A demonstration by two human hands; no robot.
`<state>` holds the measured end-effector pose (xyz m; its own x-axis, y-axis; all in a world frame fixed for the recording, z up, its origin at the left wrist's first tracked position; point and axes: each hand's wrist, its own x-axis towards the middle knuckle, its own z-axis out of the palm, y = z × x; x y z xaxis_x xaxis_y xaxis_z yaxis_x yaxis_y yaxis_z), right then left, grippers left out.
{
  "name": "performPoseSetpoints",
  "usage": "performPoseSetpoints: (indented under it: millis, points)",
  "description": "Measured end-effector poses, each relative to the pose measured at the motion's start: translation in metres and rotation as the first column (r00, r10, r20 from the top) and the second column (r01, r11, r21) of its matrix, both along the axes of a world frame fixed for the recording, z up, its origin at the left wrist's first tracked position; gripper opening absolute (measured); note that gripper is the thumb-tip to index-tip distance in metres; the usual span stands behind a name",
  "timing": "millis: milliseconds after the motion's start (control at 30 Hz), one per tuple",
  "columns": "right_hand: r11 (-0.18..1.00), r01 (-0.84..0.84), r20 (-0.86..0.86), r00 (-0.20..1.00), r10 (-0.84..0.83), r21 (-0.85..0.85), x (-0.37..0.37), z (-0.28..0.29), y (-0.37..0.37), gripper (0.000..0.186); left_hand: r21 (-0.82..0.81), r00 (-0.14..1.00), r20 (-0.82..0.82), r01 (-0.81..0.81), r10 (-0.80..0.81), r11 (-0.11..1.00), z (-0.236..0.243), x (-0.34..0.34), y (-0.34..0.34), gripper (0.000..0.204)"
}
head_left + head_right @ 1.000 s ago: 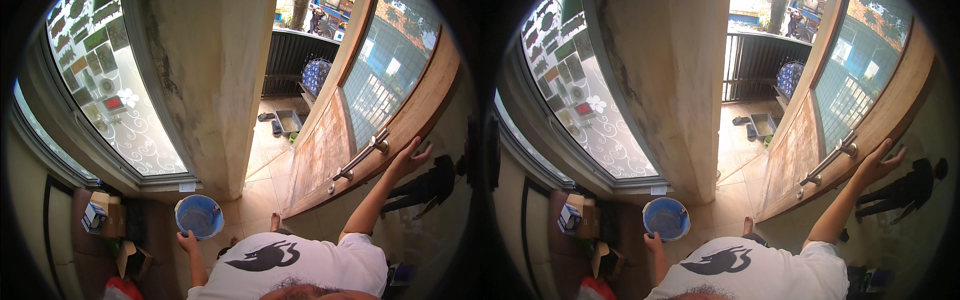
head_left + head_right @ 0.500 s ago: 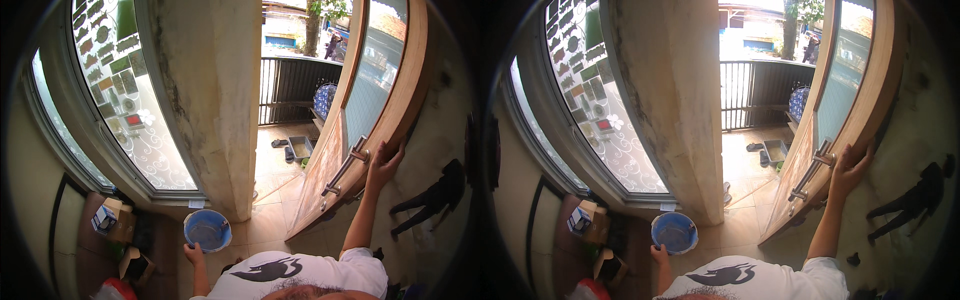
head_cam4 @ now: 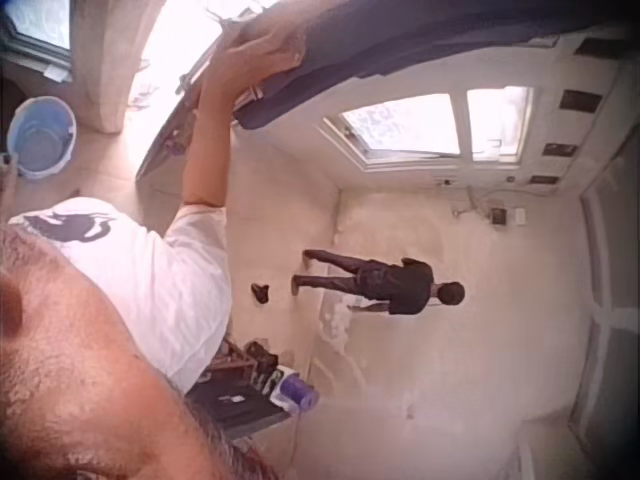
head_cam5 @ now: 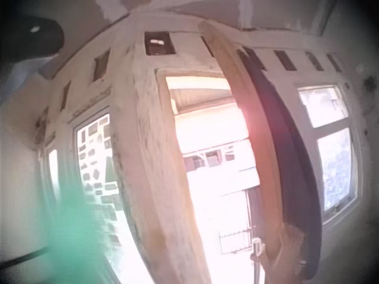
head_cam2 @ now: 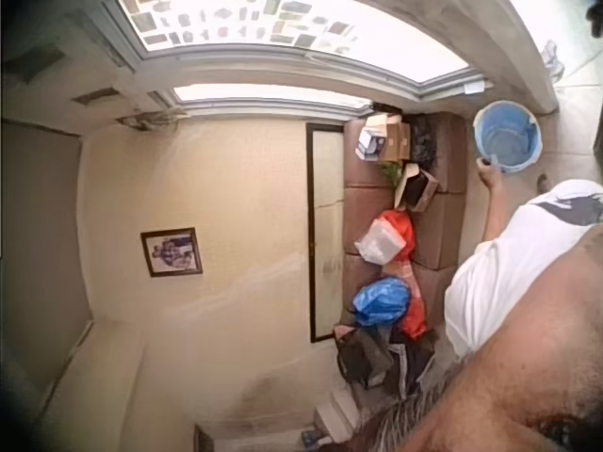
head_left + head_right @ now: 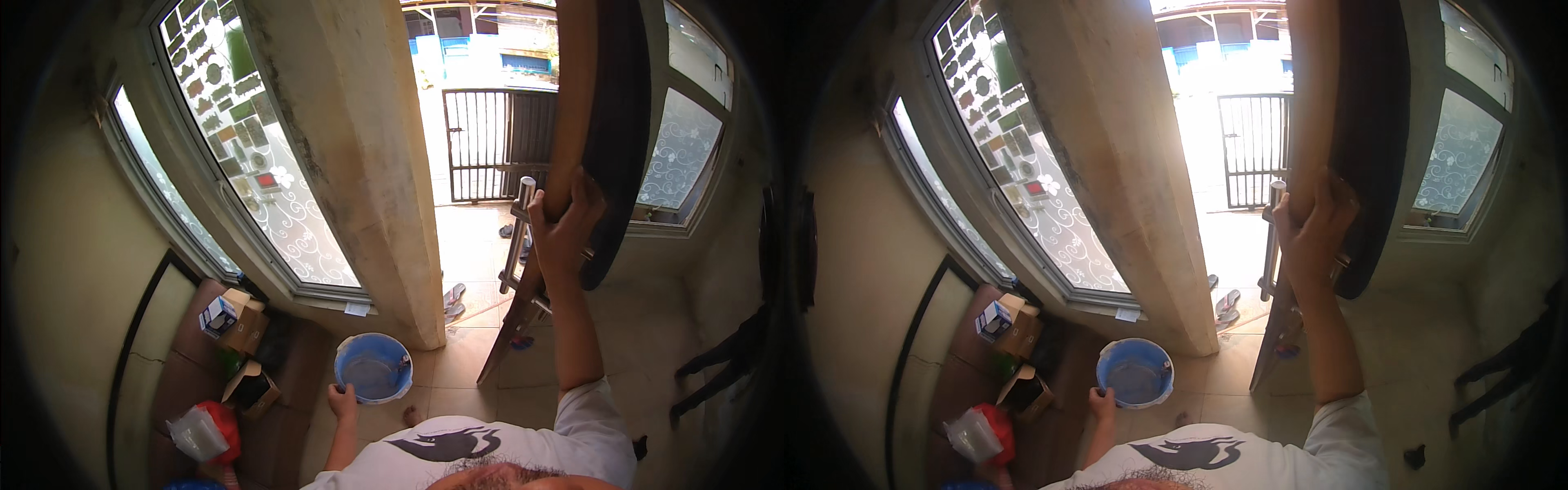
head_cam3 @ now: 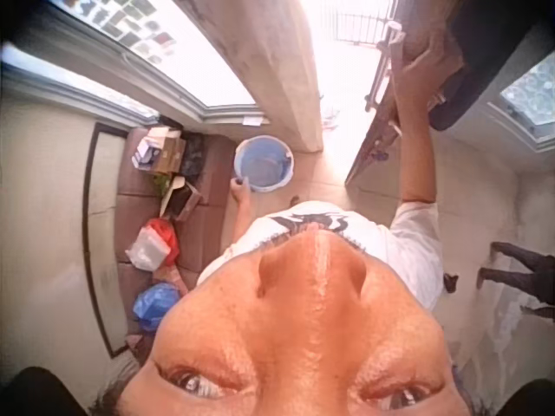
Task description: The person applies plaster to the edges and corners of a wall near a window and door using a putty knife, scooping material from a blue bucket and smoothing it along the surface.
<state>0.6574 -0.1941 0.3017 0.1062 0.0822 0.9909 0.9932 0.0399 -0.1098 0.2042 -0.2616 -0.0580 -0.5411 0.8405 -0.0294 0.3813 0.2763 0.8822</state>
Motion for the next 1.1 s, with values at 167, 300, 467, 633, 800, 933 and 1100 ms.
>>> performPoseSetpoints:
  millis: [167,300,467,633,800,933,1100]
  points:
    - [0.999,-0.052,-0.006,0.999,0.052,-0.016,-0.009,0.004,0.019,0.064,0.028,0.996,0.081,-0.041,0.039,0.999,0.025,0.023,-0.032,0.020]
    - [0.991,-0.130,0.041,0.991,0.129,0.024,-0.011,0.003,0.039,0.064,0.029,0.984,0.153,-0.092,0.087,0.995,0.015,0.018,-0.052,0.019]
    - [0.994,-0.097,0.045,0.994,0.095,0.041,-0.016,0.002,0.049,0.065,0.063,0.976,0.175,-0.144,0.131,0.988,-0.002,0.009,-0.066,0.020]
    - [0.995,-0.065,0.037,0.997,0.063,0.073,-0.012,-0.003,0.057,0.067,0.057,0.955,0.266,-0.148,0.128,0.987,0.023,0.017,-0.073,0.020]
    - [0.990,-0.138,-0.041,0.989,0.139,0.008,-0.027,-0.001,0.034,0.061,0.082,0.946,0.309,-0.130,0.099,0.988,0.036,0.017,-0.074,0.017]
    - [0.903,-0.424,-0.126,0.901,0.414,-0.063,-0.057,-0.028,0.010,0.048,0.098,0.967,0.245,-0.098,0.072,0.990,0.037,0.019,-0.068,0.018]
    - [0.462,-0.681,-0.235,0.672,0.702,-0.568,-0.127,-0.124,-0.015,0.021,0.115,0.986,0.162,-0.068,0.049,0.991,0.052,0.026,-0.050,0.021]
